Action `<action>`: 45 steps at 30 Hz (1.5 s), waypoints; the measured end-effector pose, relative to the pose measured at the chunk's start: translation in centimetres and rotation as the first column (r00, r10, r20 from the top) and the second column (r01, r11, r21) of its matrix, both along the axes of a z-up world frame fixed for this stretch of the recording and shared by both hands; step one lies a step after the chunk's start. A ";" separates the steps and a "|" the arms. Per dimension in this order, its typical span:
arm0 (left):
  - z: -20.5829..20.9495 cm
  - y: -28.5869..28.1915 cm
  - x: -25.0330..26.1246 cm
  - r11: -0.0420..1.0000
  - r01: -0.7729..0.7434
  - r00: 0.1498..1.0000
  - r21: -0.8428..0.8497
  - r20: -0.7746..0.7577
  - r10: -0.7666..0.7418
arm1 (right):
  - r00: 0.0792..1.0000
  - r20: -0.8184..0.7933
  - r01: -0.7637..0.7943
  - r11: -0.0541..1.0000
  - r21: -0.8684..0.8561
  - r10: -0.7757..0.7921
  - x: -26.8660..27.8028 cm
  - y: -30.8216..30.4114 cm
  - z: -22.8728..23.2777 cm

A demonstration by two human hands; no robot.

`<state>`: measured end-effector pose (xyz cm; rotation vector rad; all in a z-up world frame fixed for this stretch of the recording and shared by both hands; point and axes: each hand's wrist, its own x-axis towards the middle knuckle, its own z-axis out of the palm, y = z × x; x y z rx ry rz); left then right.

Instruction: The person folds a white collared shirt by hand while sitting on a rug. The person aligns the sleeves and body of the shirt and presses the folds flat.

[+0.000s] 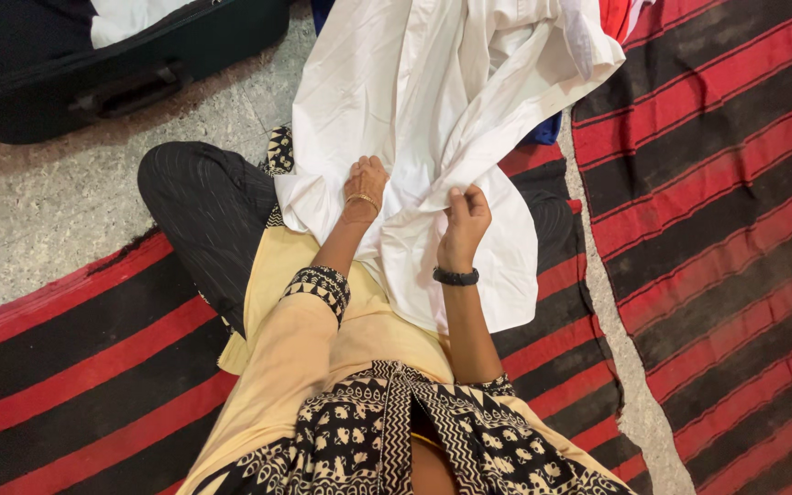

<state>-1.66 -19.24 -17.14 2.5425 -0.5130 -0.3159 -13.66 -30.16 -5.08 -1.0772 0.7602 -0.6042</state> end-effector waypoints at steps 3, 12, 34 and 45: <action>-0.1 0.6 0.1 0.995 0.000 1.000 -0.104 -0.028 -0.003 | 0.988 0.112 0.089 0.987 0.131 -0.104 -0.5 0.0 -0.9; 3.4 2.2 1.2 0.766 -0.415 0.741 -0.491 -0.671 -0.028 | 0.991 -0.059 0.095 0.945 -0.314 -0.120 1.2 0.2 0.1; 10.9 2.1 0.2 0.581 -0.442 0.679 -0.684 -0.678 -0.282 | 0.975 -0.025 -0.222 0.974 -0.041 0.222 1.7 1.5 1.3; 14.6 1.8 0.1 0.705 -0.401 0.799 -0.585 -0.600 -0.045 | 0.961 0.023 -0.275 0.961 -0.030 0.275 1.3 1.1 0.8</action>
